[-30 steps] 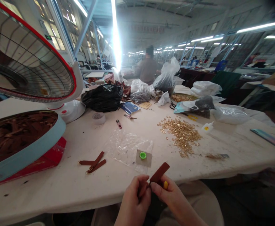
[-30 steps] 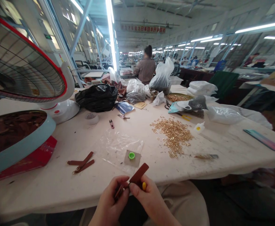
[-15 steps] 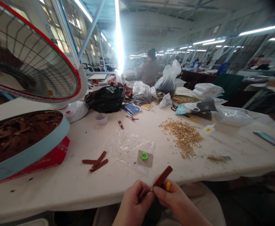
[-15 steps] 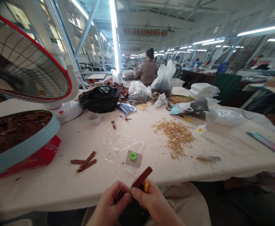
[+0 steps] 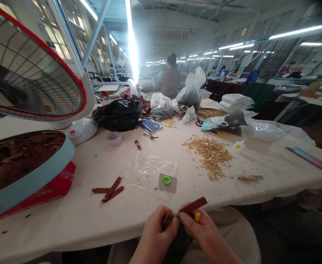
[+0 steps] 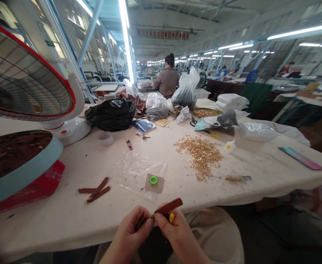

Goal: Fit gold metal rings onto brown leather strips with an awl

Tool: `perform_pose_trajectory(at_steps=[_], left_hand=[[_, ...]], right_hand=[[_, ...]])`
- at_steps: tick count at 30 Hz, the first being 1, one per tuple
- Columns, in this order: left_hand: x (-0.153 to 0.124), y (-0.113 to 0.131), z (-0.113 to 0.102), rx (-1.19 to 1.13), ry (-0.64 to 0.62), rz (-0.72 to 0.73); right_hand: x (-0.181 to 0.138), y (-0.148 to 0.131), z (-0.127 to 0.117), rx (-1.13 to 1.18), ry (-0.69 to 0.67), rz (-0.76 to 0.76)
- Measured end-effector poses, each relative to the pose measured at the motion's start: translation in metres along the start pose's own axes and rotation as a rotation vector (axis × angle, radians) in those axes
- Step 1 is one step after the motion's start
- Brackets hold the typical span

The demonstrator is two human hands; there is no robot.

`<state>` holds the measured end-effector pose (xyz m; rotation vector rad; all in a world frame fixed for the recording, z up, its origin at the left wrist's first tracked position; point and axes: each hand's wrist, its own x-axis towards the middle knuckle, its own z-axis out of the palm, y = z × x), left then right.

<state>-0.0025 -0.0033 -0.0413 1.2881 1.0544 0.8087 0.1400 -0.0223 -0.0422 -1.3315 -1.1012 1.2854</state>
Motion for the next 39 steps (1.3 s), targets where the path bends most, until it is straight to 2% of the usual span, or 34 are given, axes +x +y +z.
perform_pose_trajectory(at_steps=[2, 5, 9, 18, 22, 25, 30, 32, 35, 39], left_hand=[[0.0, -0.002, -0.002, -0.063, -0.018, -0.028], [0.001, -0.003, -0.003, -0.075, -0.01, -0.055], [0.004, -0.004, -0.005, -0.089, 0.015, -0.061], [0.015, -0.007, -0.006, -0.152, 0.038, -0.111], [0.02, -0.011, -0.005, -0.06, 0.082, -0.101], [0.022, -0.018, -0.006, 0.0, 0.051, -0.086], [0.021, -0.019, -0.009, 0.143, 0.079, -0.04], [0.023, -0.016, -0.008, 0.086, 0.087, -0.033], [0.027, -0.013, -0.006, -0.117, 0.073, -0.084], [0.032, -0.01, -0.007, -0.382, 0.182, -0.257]], right_hand=[[0.001, 0.0, 0.003, -0.002, 0.017, 0.0], [0.006, -0.002, 0.005, -0.093, 0.046, -0.135], [0.016, -0.004, 0.005, -0.172, 0.008, -0.204], [0.025, -0.002, 0.003, -0.286, -0.095, -0.16], [0.031, 0.01, 0.005, -0.299, -0.084, -0.139], [0.035, 0.018, 0.007, -0.286, -0.071, -0.103], [0.038, 0.018, 0.009, -0.197, -0.104, -0.025], [0.039, 0.015, 0.007, -0.1, -0.112, 0.029], [0.039, 0.009, -0.001, 0.05, -0.117, 0.069], [0.044, -0.002, -0.023, 0.012, 0.079, -0.052]])
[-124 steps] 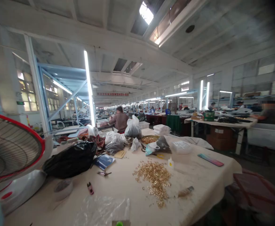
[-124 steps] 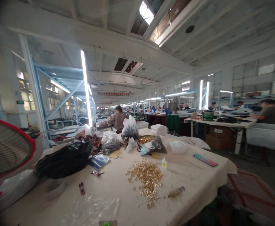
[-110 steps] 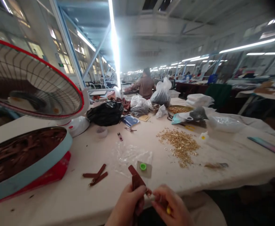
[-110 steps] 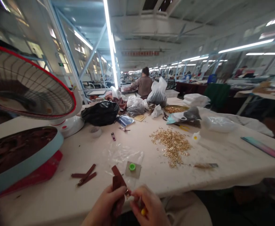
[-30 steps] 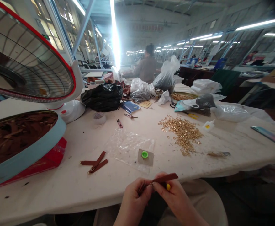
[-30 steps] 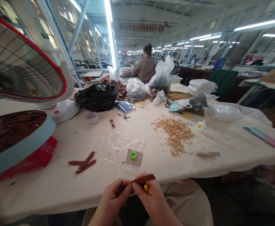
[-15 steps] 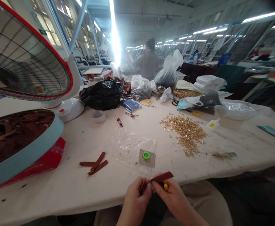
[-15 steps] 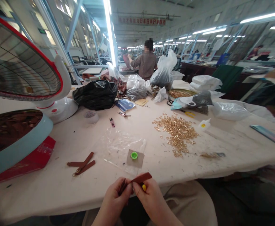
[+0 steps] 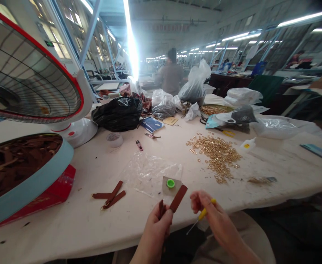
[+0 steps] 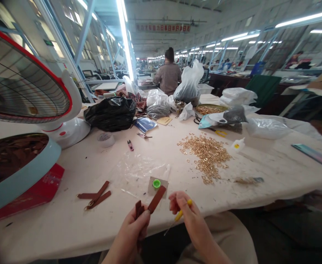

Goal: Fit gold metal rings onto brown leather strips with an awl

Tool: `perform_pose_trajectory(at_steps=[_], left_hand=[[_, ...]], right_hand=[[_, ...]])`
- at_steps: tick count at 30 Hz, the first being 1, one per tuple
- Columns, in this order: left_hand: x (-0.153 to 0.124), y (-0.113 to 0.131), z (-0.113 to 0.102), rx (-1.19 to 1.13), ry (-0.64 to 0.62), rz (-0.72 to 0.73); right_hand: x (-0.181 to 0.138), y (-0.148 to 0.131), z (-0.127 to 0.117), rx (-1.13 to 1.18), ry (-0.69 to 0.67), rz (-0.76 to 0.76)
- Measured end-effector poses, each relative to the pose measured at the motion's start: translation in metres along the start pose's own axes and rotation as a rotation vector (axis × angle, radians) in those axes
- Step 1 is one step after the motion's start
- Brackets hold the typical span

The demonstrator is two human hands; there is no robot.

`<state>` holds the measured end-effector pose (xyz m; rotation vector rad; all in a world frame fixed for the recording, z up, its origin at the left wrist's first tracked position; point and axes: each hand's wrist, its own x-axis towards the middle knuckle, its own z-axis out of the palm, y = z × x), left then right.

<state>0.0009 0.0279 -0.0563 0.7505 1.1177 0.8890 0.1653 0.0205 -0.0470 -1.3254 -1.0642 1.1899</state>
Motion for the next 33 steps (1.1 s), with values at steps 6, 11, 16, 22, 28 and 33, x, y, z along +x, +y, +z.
perform_pose_trajectory(at_steps=[6, 11, 16, 22, 28, 33], left_hand=[[0.008, 0.023, -0.008, -0.146, 0.101, 0.061], [0.017, 0.02, -0.014, -0.146, 0.154, 0.067], [0.023, 0.015, -0.017, -0.184, 0.185, 0.051], [0.025, 0.017, -0.017, -0.188, 0.203, 0.018], [0.021, 0.014, -0.015, -0.13, 0.162, -0.022], [0.014, 0.013, -0.008, -0.091, 0.098, -0.011]], right_hand=[[0.039, -0.009, -0.005, -0.09, 0.177, -0.133], [0.072, 0.006, 0.017, -0.173, 0.131, -0.206], [0.082, 0.022, 0.024, -0.201, 0.126, -0.194], [0.084, 0.023, 0.022, -0.184, 0.126, -0.193], [0.067, 0.003, 0.019, 0.013, 0.138, -0.205], [0.033, -0.027, 0.02, 0.439, 0.11, -0.168]])
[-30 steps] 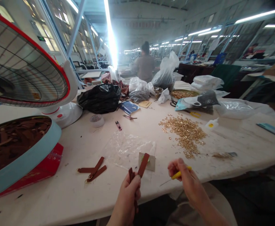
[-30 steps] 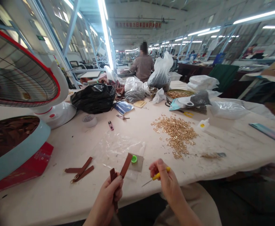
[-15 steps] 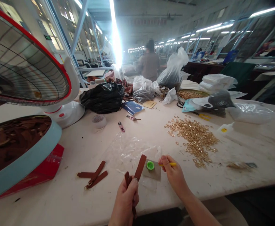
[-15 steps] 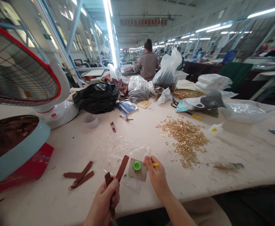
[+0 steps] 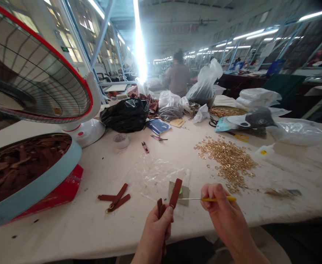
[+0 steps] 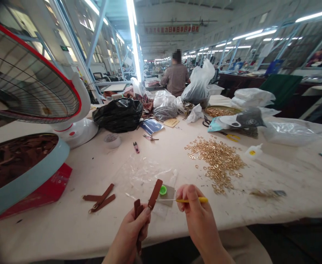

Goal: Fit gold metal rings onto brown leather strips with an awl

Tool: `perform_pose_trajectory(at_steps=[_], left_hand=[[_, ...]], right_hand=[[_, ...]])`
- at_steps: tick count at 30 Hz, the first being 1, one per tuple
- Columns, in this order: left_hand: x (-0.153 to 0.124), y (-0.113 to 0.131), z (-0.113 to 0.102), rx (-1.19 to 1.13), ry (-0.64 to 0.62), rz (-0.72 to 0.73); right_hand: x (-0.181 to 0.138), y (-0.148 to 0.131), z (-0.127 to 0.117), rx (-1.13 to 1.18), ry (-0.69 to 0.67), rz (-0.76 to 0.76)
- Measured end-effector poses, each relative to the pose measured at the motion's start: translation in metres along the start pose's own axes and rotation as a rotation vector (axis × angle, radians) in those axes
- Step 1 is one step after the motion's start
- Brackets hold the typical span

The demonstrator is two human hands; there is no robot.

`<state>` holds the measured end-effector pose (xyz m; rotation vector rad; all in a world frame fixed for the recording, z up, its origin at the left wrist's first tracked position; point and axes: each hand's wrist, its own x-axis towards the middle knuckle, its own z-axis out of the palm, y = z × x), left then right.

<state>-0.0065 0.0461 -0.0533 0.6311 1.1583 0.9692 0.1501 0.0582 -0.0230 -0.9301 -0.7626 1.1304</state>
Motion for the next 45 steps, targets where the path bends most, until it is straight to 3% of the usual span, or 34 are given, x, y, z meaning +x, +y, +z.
perform_pose_trajectory(at_steps=[5, 17, 22, 25, 28, 30, 37, 45], left_hand=[[-0.013, 0.001, 0.003, -0.009, -0.017, 0.037], [-0.035, 0.007, 0.012, 0.048, -0.076, 0.09], [-0.042, 0.007, 0.013, 0.044, -0.023, 0.122], [-0.05, 0.008, 0.014, 0.051, -0.032, 0.142], [-0.057, 0.011, 0.018, 0.116, -0.086, 0.156], [-0.059, 0.013, 0.021, 0.172, -0.107, 0.184], [-0.056, 0.02, 0.022, 0.274, -0.199, 0.275], [-0.046, 0.005, 0.01, 0.391, -0.161, 0.29]], right_hand=[[-0.014, -0.013, 0.004, 0.11, 0.017, -0.008], [-0.035, -0.017, 0.011, 0.094, -0.063, 0.089], [-0.037, -0.02, -0.001, 0.192, 0.022, 0.056], [-0.044, -0.018, -0.012, -0.035, -0.028, 0.0], [-0.053, -0.013, -0.013, -0.381, -0.264, 0.047], [-0.055, -0.011, -0.009, -0.49, -0.36, 0.089], [-0.051, -0.012, 0.004, -0.409, -0.466, 0.285], [-0.047, 0.001, 0.013, -0.552, -0.442, 0.431]])
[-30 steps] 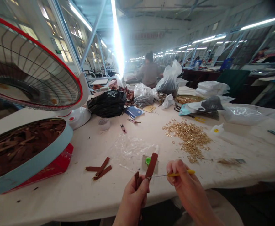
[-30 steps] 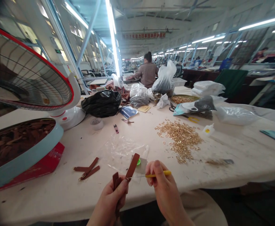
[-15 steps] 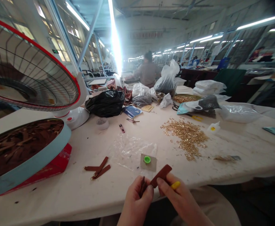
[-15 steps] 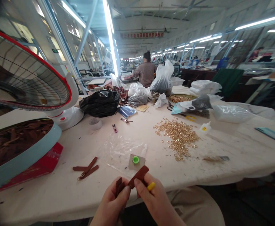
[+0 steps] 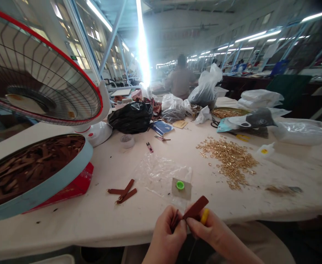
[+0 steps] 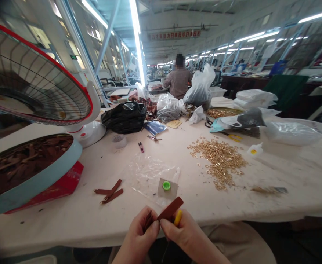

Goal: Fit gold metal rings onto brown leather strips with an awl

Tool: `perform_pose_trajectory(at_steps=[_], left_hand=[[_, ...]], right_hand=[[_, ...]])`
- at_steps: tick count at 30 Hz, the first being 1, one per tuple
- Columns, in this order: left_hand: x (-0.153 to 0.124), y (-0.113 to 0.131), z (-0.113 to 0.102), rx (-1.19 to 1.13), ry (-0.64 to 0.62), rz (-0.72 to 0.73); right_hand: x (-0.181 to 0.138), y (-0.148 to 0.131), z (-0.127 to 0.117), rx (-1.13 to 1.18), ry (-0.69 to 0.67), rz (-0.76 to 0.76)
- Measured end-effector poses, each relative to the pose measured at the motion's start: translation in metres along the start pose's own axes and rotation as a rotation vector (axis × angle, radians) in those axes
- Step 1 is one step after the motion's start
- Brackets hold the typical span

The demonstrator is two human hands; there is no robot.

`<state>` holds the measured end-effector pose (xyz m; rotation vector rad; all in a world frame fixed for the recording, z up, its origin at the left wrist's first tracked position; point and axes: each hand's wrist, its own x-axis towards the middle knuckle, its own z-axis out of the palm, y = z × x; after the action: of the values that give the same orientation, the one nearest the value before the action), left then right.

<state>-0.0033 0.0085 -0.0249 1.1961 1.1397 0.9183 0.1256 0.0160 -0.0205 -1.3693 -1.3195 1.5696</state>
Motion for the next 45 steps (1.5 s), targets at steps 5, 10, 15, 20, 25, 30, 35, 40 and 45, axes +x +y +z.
perform_pose_trajectory(at_steps=[5, 10, 15, 20, 25, 30, 35, 40, 45], left_hand=[[0.002, -0.008, -0.014, 0.053, 0.021, -0.032], [0.014, -0.02, -0.097, 0.496, 0.416, -0.053], [0.022, -0.027, -0.182, 0.569, 0.623, -0.105], [0.009, -0.018, -0.157, 0.353, 0.607, -0.096], [-0.005, 0.001, -0.062, -0.653, 0.305, -0.148], [-0.009, 0.007, -0.018, -0.731, 0.192, -0.065], [-0.01, 0.004, -0.016, -0.423, 0.124, -0.146], [-0.008, 0.0, -0.004, -0.421, 0.057, -0.219], [0.002, -0.011, 0.009, -0.395, 0.073, -0.244]], right_hand=[[0.015, 0.017, 0.008, 0.015, 0.011, 0.0], [0.026, 0.04, 0.005, 0.124, -0.018, -0.035], [0.025, 0.041, 0.001, 0.053, -0.023, -0.039], [0.022, 0.038, 0.011, -0.161, -0.103, -0.142], [0.013, 0.035, 0.035, -0.231, -0.225, -0.226], [-0.003, 0.028, 0.033, -0.336, -0.161, -0.282], [-0.017, 0.02, 0.014, -0.345, 0.016, -0.274], [-0.019, 0.021, 0.003, -0.315, 0.068, -0.215], [-0.019, 0.025, -0.003, -0.3, 0.104, -0.256]])
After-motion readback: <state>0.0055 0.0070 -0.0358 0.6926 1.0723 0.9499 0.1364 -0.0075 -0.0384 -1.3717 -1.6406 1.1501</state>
